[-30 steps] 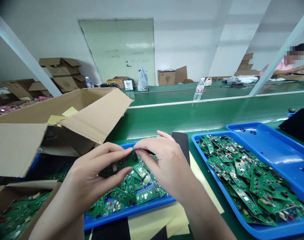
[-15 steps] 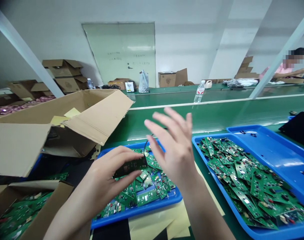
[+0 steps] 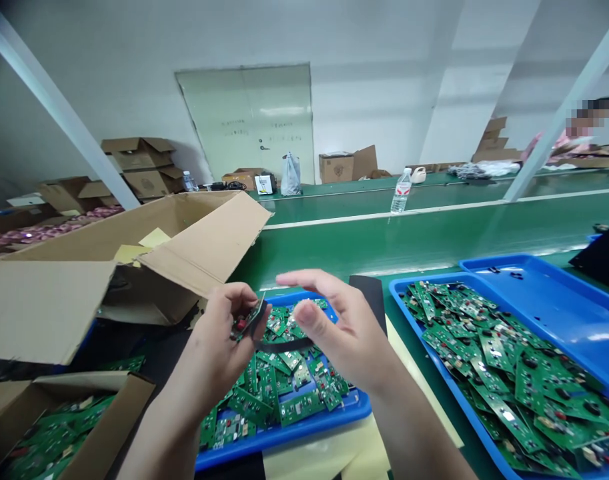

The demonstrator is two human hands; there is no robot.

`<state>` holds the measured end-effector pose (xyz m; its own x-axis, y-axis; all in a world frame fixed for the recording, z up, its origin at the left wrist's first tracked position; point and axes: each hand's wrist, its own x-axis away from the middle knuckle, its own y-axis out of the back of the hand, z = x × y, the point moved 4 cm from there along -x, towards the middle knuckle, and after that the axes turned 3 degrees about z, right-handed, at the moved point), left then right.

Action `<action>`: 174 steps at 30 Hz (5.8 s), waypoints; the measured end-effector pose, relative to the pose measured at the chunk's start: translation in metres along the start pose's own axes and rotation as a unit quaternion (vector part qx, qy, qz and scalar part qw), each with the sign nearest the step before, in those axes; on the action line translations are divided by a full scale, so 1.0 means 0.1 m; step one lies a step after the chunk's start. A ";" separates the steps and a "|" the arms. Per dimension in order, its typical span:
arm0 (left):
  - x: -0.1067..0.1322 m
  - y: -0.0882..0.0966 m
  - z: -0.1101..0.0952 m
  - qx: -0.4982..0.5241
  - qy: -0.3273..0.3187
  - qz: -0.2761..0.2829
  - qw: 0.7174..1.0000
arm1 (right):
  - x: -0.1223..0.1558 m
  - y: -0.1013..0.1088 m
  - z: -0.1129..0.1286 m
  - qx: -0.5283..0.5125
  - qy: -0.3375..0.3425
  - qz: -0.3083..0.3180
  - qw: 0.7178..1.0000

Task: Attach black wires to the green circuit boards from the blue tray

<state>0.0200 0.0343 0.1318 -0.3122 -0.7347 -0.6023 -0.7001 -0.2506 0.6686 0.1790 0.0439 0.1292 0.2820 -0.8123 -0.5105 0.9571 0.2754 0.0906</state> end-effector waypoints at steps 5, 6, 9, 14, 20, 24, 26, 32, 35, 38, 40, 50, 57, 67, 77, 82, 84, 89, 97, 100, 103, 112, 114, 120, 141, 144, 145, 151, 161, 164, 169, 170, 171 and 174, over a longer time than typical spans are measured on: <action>0.01 0.04 -0.13 0.021 -0.038 0.078 0.996 | 0.00 -0.01 0.00 -0.161 -0.047 0.100 0.981; 0.01 0.04 -0.16 0.026 -0.055 0.086 0.994 | 0.00 0.00 0.00 -0.171 -0.057 0.111 0.977; 0.01 0.05 -0.19 0.024 -0.096 0.084 0.992 | 0.00 0.07 -0.02 -0.200 -0.073 0.140 0.967; 0.01 0.02 -0.16 -0.031 -0.144 0.008 0.989 | -0.07 0.33 -0.08 -0.268 -0.022 0.080 0.960; 0.02 0.13 -0.13 -0.082 -0.217 -0.136 0.963 | -0.08 0.67 -0.10 -0.207 0.033 -0.112 0.971; 0.04 0.12 -0.11 -0.090 -0.244 -0.173 0.950 | -0.01 0.34 0.02 -0.061 -0.031 -0.033 0.997; 0.05 0.12 -0.10 -0.088 -0.241 -0.199 0.946 | 0.03 0.10 0.06 -0.023 -0.070 0.026 0.997; 0.06 0.11 -0.07 -0.063 -0.246 -0.246 0.935 | 0.07 -0.15 0.08 0.031 -0.065 0.031 0.997; 0.05 0.13 -0.07 -0.066 -0.250 -0.258 0.931 | 0.08 -0.14 0.08 0.032 -0.062 0.036 0.997; 0.04 0.16 -0.09 -0.079 -0.251 -0.263 0.928 | 0.09 -0.13 0.12 0.034 -0.072 0.034 0.996; 0.04 0.16 -0.10 -0.091 -0.260 -0.263 0.925 | 0.10 -0.14 0.16 0.031 -0.087 0.032 0.995; 0.08 0.17 -0.08 -0.105 -0.275 -0.305 0.906 | 0.18 -0.23 0.25 -0.032 -0.141 0.046 0.988; 0.07 0.14 -0.11 -0.065 -0.262 -0.276 0.923 | 0.11 -0.21 0.13 -0.096 -0.181 0.065 0.977; 0.06 0.08 -0.12 -0.021 -0.259 -0.227 0.939 | 0.06 -0.16 0.07 -0.157 -0.197 0.124 0.960; 0.05 0.08 -0.15 -0.005 -0.252 -0.204 0.946 | 0.06 -0.14 0.03 -0.168 -0.196 0.141 0.956; 0.05 0.06 -0.16 0.003 -0.245 -0.171 0.954 | 0.07 -0.12 0.07 -0.110 -0.178 0.079 0.975; 0.04 0.04 -0.13 0.022 -0.227 -0.161 0.960 | 0.07 -0.11 0.11 -0.060 -0.164 0.050 0.983; 0.02 -0.09 -0.02 0.133 -0.178 -0.115 0.968 | 0.09 -0.09 0.14 0.047 -0.107 -0.035 0.992; 0.01 -0.16 -0.08 0.286 -0.118 -0.042 0.950 | 0.10 -0.08 0.09 0.051 -0.058 -0.064 0.995; 0.01 -0.14 -0.09 0.303 -0.089 -0.040 0.948 | 0.10 -0.08 0.10 0.065 -0.032 -0.071 0.995; 0.02 -0.10 -0.07 0.322 -0.049 -0.054 0.944 | 0.11 -0.10 0.11 0.109 -0.006 -0.081 0.991; 0.02 -0.04 -0.11 0.268 -0.029 -0.045 0.962 | 0.11 -0.19 0.24 0.303 0.165 -0.100 0.933; 0.03 -0.04 -0.11 0.234 -0.041 -0.071 0.969 | 0.10 -0.21 0.24 0.332 0.188 -0.092 0.920; 0.06 -0.03 -0.10 0.142 -0.048 -0.147 0.978 | 0.08 -0.26 0.23 0.413 0.274 -0.093 0.864; 0.00 -0.03 0.08 0.435 0.152 -0.117 0.880 | 0.13 -0.05 0.10 0.038 -0.095 -0.015 0.995; 0.00 -0.02 0.08 0.407 0.155 -0.121 0.892 | 0.14 -0.08 0.11 0.037 -0.070 -0.032 0.996; 0.00 -0.01 0.08 0.381 0.151 -0.123 0.904 | 0.14 -0.08 0.11 0.043 -0.061 -0.037 0.997; -0.05 0.13 0.11 0.180 0.082 -0.077 0.977 | 0.15 -0.04 0.11 0.093 -0.038 -0.054 0.993; -0.11 0.16 0.12 0.025 0.027 0.017 0.999 | 0.15 -0.15 0.10 0.120 -0.053 0.000 0.991; -0.11 0.12 0.12 0.023 0.024 0.000 0.999 | 0.14 -0.13 0.06 0.125 -0.067 -0.011 0.990; -0.13 0.02 0.21 0.053 0.057 0.007 0.997 | 0.10 -0.05 -0.01 0.180 -0.074 -0.040 0.980; -0.14 -0.01 0.23 0.056 0.062 0.018 0.996 | 0.09 -0.03 -0.02 0.195 -0.077 -0.043 0.977; -0.15 -0.04 0.24 0.056 0.067 0.030 0.996 | 0.07 0.00 -0.05 0.207 -0.084 -0.044 0.974; -0.19 -0.10 0.32 0.039 0.088 0.055 0.994 | 0.05 0.20 -0.20 0.254 -0.134 -0.054 0.956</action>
<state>0.0121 0.0704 0.1229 -0.2773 -0.8559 -0.4366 -0.7171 -0.1181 0.6869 0.1979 0.0557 0.1111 0.1221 -0.9431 -0.3092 0.8714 -0.0473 0.4883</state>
